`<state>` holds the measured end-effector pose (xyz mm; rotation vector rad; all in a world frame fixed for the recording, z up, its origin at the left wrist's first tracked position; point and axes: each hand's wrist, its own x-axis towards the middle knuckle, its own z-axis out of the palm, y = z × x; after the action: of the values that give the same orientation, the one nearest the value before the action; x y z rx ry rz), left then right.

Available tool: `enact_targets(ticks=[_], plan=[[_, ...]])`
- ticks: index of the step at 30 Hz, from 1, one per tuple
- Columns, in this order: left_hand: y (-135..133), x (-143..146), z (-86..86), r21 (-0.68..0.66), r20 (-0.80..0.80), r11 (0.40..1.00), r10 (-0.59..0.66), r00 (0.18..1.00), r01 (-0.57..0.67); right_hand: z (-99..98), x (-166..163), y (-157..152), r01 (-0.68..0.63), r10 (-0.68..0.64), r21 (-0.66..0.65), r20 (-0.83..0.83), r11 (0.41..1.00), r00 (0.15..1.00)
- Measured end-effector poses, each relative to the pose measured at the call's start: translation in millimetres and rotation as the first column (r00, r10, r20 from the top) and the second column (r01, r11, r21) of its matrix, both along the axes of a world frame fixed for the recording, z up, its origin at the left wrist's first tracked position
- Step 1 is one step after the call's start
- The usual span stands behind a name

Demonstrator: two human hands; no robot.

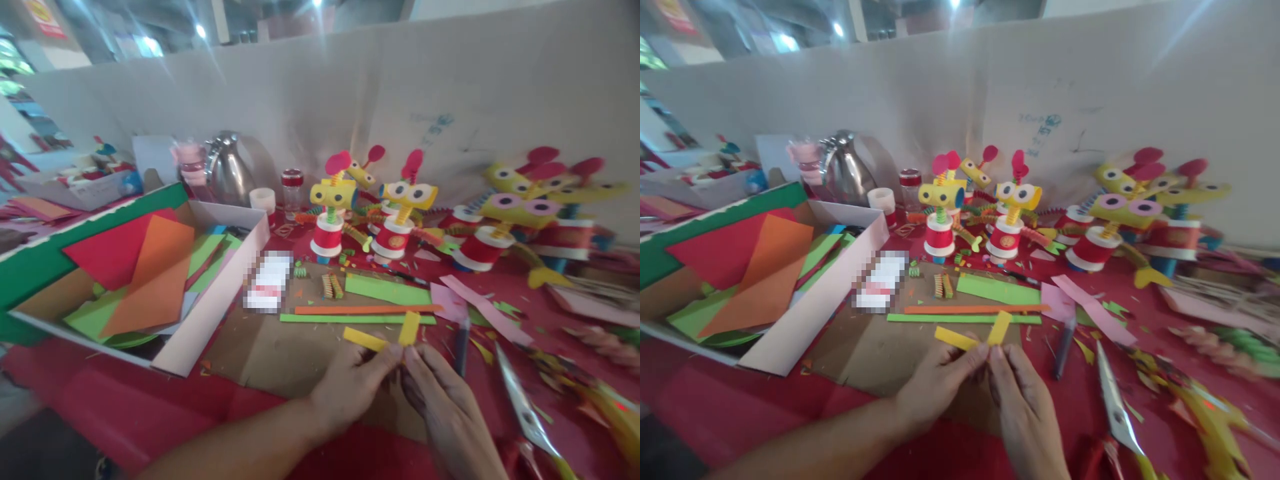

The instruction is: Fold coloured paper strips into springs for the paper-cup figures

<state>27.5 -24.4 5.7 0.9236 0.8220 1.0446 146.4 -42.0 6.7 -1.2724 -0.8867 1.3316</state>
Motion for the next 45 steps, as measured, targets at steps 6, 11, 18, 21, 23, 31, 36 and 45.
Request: enact_targets(ticks=[6,11,18,21,23,31,36,45], plan=[[3,0,-1.9,-0.079,0.073,0.997,0.009,0.997,-0.003,4.4,-3,-1,-0.123,0.128,0.096,-0.043,0.988,0.991],[6,-1,-2.1,-0.116,0.075,0.99,0.089,0.993,-0.079,9.3,0,1,-0.135,0.133,0.149,0.024,0.979,0.991],[4,1,-0.6,-0.072,0.115,0.997,-0.01,0.993,0.018,5.1,2,0,-0.234,0.186,0.16,0.268,0.959,0.945],[3,3,3.6,0.027,0.017,1.0,-0.003,1.0,0.002,-2.0,4,1,-0.229,0.158,0.151,0.379,0.962,0.912],[3,3,4.6,0.092,-0.037,0.996,-0.001,0.999,0.004,-4.8,4,3,-0.222,0.15,0.14,0.402,0.965,0.903],[5,2,-7.9,0.145,-0.115,0.989,0.053,0.992,-0.036,-0.8,2,1,-0.082,0.02,0.167,0.345,0.983,0.939],[3,1,-10.3,0.206,-0.226,0.978,0.069,0.972,-0.022,-4.1,7,5,-0.105,0.037,0.173,0.356,0.979,0.934],[1,-5,-4.7,0.401,-0.366,0.915,0.21,0.906,-0.05,-7.9,8,3,-0.102,-0.016,0.221,0.475,0.97,0.88]])
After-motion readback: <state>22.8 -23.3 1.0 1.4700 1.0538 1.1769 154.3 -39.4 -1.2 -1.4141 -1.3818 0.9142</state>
